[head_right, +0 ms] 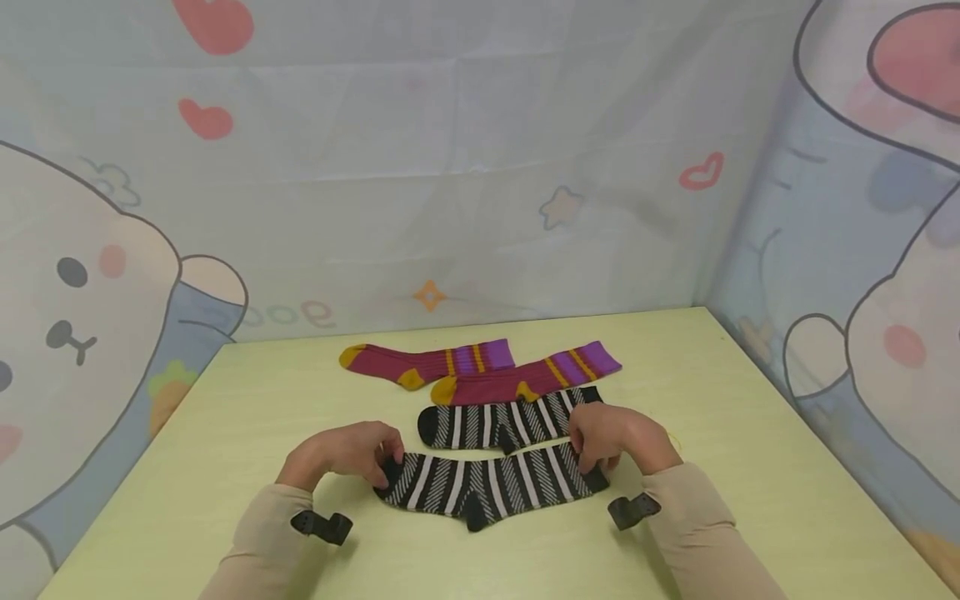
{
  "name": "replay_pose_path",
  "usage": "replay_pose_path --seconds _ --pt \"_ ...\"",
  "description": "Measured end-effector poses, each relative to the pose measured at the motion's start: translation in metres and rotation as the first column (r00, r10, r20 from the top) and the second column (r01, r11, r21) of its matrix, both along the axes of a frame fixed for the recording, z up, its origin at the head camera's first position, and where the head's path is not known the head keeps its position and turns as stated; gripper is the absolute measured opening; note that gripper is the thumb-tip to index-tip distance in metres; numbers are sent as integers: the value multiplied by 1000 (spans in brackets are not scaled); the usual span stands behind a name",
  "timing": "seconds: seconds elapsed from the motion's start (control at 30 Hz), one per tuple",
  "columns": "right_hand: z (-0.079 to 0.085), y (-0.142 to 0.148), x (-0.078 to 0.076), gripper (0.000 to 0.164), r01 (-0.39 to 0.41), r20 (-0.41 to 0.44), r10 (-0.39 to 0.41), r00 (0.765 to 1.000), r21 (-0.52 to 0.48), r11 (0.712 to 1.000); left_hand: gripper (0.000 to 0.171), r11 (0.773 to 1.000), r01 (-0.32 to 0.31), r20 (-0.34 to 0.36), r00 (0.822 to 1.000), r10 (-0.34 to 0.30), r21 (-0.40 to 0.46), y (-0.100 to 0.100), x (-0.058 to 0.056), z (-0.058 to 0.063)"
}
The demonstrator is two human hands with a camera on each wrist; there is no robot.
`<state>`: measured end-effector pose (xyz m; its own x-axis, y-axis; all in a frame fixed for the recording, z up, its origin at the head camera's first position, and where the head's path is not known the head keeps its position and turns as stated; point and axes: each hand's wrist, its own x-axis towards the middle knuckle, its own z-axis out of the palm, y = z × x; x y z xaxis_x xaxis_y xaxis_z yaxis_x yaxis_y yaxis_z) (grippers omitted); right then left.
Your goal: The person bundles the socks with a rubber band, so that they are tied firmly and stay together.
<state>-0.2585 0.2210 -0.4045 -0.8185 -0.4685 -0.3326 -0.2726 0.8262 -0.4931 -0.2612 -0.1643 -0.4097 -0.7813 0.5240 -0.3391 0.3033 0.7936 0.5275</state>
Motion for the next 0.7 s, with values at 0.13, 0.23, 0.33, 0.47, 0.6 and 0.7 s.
replay_pose_path --seconds 0.13,0.23,0.33,0.47,0.6,0.7 --pt "2 5 -6 15 7 -77 -7 997 8 1000 21 999 43 -24 999 -43 -3 -2 -2 1" --pt "3 8 -12 15 18 -134 -20 991 -16 1000 15 999 43 -66 997 -43 1 -3 -5 1" --pt "1 11 -18 14 14 -213 -28 977 -63 998 12 1000 6 -103 995 -4 18 -2 -8 -1" --pt "-2 12 -25 15 23 -291 -55 955 -111 994 10 997 -52 -142 988 61 62 3 -13 -5" --pt "-6 11 -33 11 56 -366 -98 925 -124 991 14 989 -108 -184 975 125 98 12 -19 -9" --pt "-7 10 -41 5 115 -412 -150 899 -109 987 20 984 -149 -212 963 167 100 21 -26 -11"
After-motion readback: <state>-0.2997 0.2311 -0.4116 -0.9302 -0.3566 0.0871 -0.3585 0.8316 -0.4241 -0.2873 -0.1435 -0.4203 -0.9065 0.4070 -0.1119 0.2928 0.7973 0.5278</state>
